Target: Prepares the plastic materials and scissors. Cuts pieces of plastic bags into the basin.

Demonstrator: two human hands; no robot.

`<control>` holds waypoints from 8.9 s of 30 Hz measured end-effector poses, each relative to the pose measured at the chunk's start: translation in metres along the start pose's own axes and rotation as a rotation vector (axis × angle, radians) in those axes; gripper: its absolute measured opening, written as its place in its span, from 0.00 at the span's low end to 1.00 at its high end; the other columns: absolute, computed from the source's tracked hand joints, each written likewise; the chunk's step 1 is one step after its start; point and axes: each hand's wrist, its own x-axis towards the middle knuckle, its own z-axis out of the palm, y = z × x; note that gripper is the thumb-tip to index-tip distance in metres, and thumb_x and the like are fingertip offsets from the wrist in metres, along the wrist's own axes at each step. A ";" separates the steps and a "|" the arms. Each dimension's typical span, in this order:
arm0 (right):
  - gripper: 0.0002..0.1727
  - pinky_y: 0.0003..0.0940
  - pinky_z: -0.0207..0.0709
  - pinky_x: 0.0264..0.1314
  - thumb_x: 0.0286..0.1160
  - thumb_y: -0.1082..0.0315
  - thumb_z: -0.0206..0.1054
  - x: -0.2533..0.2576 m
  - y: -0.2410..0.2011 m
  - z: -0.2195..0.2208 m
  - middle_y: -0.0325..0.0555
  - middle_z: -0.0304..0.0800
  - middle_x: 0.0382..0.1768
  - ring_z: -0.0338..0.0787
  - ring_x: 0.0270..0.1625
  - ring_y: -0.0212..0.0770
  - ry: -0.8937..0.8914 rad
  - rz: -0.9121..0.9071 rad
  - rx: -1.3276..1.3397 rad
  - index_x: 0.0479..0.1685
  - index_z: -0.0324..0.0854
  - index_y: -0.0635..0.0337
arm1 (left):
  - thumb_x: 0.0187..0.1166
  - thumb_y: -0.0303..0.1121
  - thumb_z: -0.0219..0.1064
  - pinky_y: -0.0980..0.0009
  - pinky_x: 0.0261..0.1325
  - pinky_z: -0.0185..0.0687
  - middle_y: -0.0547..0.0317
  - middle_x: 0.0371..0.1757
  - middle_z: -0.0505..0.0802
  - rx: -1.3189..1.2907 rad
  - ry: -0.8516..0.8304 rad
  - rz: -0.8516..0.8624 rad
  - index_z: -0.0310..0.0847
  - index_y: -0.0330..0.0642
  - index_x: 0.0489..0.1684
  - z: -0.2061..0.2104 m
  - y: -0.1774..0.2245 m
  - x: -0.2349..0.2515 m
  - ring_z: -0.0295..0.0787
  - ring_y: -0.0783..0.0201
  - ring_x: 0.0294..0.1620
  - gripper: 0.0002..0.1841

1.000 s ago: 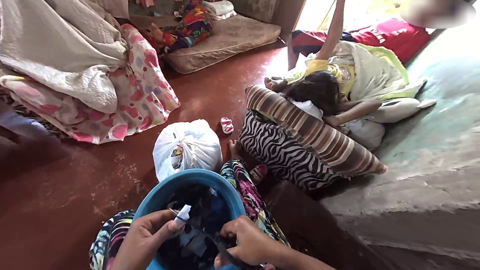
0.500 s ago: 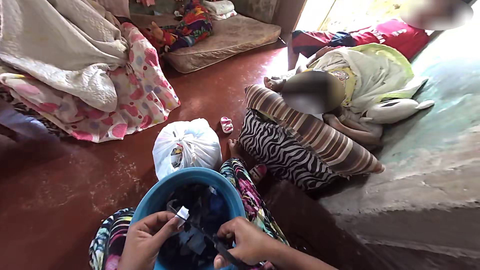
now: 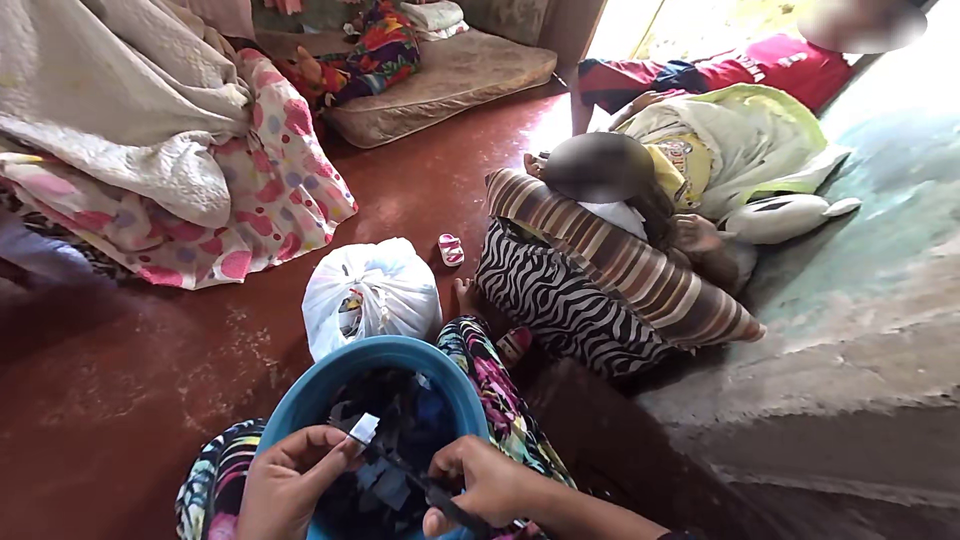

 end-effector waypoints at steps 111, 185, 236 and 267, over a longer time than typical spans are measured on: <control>0.18 0.13 0.83 0.35 0.74 0.40 0.69 -0.013 0.041 -0.023 0.26 0.96 0.32 0.91 0.32 0.19 0.117 -0.452 0.545 0.44 0.92 0.41 | 0.85 0.34 0.65 0.42 0.80 0.66 0.30 0.70 0.85 1.032 -0.911 -0.111 0.79 0.24 0.70 0.038 -0.014 0.070 0.78 0.38 0.77 0.22; 0.21 0.15 0.81 0.28 0.51 0.40 0.83 -0.009 0.013 0.012 0.21 0.90 0.20 0.87 0.22 0.18 0.182 -0.032 0.290 0.27 0.88 0.45 | 0.90 0.29 0.56 0.81 0.30 0.82 0.61 0.35 0.90 -0.588 0.357 -0.438 0.73 0.43 0.55 0.036 0.009 0.004 0.87 0.74 0.28 0.05; 0.19 0.15 0.84 0.33 0.71 0.41 0.72 0.002 0.025 0.011 0.28 0.95 0.27 0.91 0.28 0.20 -0.260 -0.244 0.688 0.38 0.93 0.47 | 0.66 0.33 0.81 0.70 0.54 0.91 0.53 0.55 0.94 -1.172 -0.117 -0.064 0.75 0.48 0.68 0.029 -0.032 0.002 0.95 0.59 0.53 0.29; 0.20 0.13 0.81 0.30 0.73 0.41 0.71 0.004 0.026 0.018 0.27 0.93 0.25 0.88 0.25 0.18 -0.195 -0.289 0.758 0.36 0.93 0.46 | 0.65 0.18 0.74 0.75 0.60 0.88 0.55 0.68 0.84 -0.163 0.324 0.374 0.45 0.16 0.81 0.031 -0.032 -0.012 0.90 0.80 0.53 0.45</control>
